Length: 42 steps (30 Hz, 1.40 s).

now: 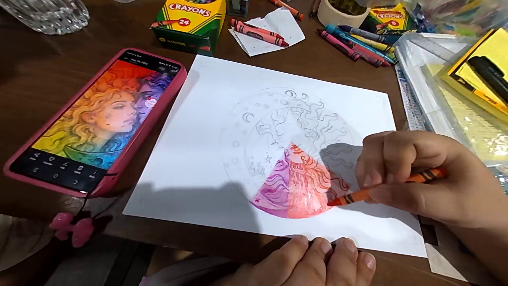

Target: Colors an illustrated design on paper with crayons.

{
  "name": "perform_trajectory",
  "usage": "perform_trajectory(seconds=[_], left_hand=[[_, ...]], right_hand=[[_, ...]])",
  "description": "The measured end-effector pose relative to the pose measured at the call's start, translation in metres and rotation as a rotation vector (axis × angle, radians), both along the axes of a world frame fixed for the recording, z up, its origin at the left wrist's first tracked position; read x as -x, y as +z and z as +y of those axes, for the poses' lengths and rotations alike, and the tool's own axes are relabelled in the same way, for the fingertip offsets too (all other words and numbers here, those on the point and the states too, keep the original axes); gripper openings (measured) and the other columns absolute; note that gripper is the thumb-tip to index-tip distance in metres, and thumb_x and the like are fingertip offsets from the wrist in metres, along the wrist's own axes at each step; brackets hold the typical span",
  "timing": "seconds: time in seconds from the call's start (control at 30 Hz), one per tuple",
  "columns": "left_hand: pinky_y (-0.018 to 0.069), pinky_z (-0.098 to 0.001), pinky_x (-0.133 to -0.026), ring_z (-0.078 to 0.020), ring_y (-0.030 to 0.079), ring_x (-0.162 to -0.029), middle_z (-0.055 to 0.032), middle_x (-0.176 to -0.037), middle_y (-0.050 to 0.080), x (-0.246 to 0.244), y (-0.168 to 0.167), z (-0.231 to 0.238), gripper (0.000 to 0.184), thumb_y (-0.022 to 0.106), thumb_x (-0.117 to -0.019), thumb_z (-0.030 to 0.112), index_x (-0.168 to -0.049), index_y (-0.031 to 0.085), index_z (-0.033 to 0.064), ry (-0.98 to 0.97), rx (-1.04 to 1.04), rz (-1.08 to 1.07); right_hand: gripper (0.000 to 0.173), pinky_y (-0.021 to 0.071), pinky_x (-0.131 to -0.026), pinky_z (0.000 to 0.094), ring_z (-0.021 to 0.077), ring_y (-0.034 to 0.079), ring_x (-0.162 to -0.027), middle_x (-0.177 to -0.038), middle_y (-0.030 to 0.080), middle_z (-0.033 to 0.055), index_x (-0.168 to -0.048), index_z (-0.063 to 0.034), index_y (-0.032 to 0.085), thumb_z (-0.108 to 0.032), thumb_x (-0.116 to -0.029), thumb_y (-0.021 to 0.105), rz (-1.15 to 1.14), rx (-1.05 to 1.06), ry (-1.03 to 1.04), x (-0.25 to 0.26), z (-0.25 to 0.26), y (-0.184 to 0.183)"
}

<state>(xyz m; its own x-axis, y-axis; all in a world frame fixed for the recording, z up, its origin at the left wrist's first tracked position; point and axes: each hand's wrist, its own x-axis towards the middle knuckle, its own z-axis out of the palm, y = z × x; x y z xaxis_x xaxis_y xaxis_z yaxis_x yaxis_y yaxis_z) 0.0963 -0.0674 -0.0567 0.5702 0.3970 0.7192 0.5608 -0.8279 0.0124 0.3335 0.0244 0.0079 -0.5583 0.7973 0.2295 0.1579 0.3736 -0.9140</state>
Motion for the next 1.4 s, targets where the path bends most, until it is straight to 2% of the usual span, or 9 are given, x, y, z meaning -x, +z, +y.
perform_trajectory(seconds=[0.27,0.37,0.6,0.7,0.8,0.9,1.03,1.3,1.4], left_hand=[[0.0396,-0.0287,-0.091,-0.0159,0.06,-0.097,0.0009,-0.116,0.072,0.0003,-0.0004,-0.0004,0.03,0.048,-0.1041,0.005,-0.122,0.069,0.0158,-0.001,0.008,0.006],[0.0396,-0.0289,-0.091,-0.0158,0.06,-0.097,0.0011,-0.116,0.072,0.0005,0.0004,0.0001,0.03,0.048,-0.1041,0.004,-0.122,0.069,0.0156,0.003,0.004,0.014],[0.0393,-0.0291,-0.092,-0.016,0.06,-0.097,0.0006,-0.116,0.072,0.0007,-0.0004,-0.0002,0.031,0.048,-0.1039,0.004,-0.123,0.069,0.0157,-0.005,0.006,0.008],[0.0391,-0.0295,-0.091,-0.0165,0.06,-0.096,0.0001,-0.115,0.072,0.0006,-0.0006,-0.0001,0.031,0.048,-0.1034,0.003,-0.123,0.069,0.0148,-0.006,0.002,0.01],[0.0395,-0.0292,-0.091,-0.016,0.06,-0.096,0.0011,-0.115,0.073,0.0007,0.0001,-0.0003,0.031,0.047,-0.1036,0.003,-0.122,0.069,0.0155,-0.002,0.002,0.015],[0.0394,-0.0293,-0.09,-0.0162,0.06,-0.096,0.0008,-0.115,0.072,0.0005,0.0003,0.0,0.031,0.048,-0.1035,0.003,-0.122,0.069,0.0151,-0.009,0.0,0.009],[0.0396,-0.0291,-0.09,-0.0164,0.06,-0.096,0.0003,-0.116,0.072,0.0007,0.0002,0.0004,0.031,0.048,-0.1037,0.004,-0.122,0.069,0.0152,-0.013,0.008,0.004],[0.0396,-0.0289,-0.09,-0.0165,0.06,-0.095,0.0,-0.115,0.072,0.001,-0.0001,0.0011,0.031,0.048,-0.1034,0.003,-0.122,0.069,0.0154,-0.018,0.002,0.007],[0.0394,-0.0295,-0.089,-0.0164,0.06,-0.094,0.0002,-0.114,0.073,0.0005,0.0005,0.0011,0.031,0.048,-0.1031,0.002,-0.121,0.07,0.0146,-0.016,-0.005,0.007]], right_hand=[[0.017,0.0545,-0.057,0.0135,0.0001,0.063,-0.07,-0.08,0.063,-0.0076,-0.083,-0.0177,0.058,-0.015,-0.0853,0.075,0.005,-0.011,-0.016,0.0046,-0.0021,-0.0011],[0.016,0.0516,-0.056,0.012,-0.0016,0.06,-0.068,-0.077,0.061,-0.0078,-0.082,-0.0171,0.058,-0.014,-0.0831,0.073,0.007,-0.002,0.022,0.0041,-0.0012,-0.0005],[0.017,0.0525,-0.056,0.0128,-0.0015,0.06,-0.068,-0.077,0.06,-0.0085,-0.079,-0.0174,0.057,-0.016,-0.084,0.073,0.003,-0.026,0.027,0.0035,-0.0019,-0.0015],[0.016,0.0548,-0.056,0.0137,-0.0002,0.063,-0.069,-0.081,0.063,-0.0081,-0.084,-0.0186,0.059,-0.017,-0.087,0.074,-0.007,-0.022,-0.014,0.0048,-0.0014,-0.0015],[0.017,0.0515,-0.055,0.0127,-0.0011,0.06,-0.068,-0.077,0.06,-0.0081,-0.08,-0.0175,0.057,-0.016,-0.0842,0.073,0.006,-0.01,0.029,0.0039,-0.001,-0.0009],[0.017,0.0541,-0.056,0.0133,-0.0001,0.063,-0.069,-0.08,0.063,-0.0082,-0.083,-0.0189,0.058,-0.018,-0.0872,0.075,-0.005,-0.03,-0.035,0.0062,-0.0017,-0.0018],[0.017,0.0516,-0.056,0.0125,-0.0011,0.061,-0.068,-0.077,0.061,-0.0082,-0.079,-0.0177,0.057,-0.015,-0.0837,0.073,-0.006,-0.015,0.013,0.0043,-0.001,-0.0008],[0.017,0.0533,-0.056,0.0129,-0.0006,0.062,-0.069,-0.079,0.062,-0.0084,-0.081,-0.0186,0.058,-0.017,-0.0861,0.073,-0.018,-0.024,-0.021,0.0041,-0.002,-0.0002],[0.015,0.0517,-0.055,0.0124,-0.001,0.061,-0.068,-0.077,0.061,-0.0081,-0.08,-0.0178,0.057,-0.015,-0.0833,0.072,-0.011,-0.01,0.006,0.0027,-0.0017,0.0]])
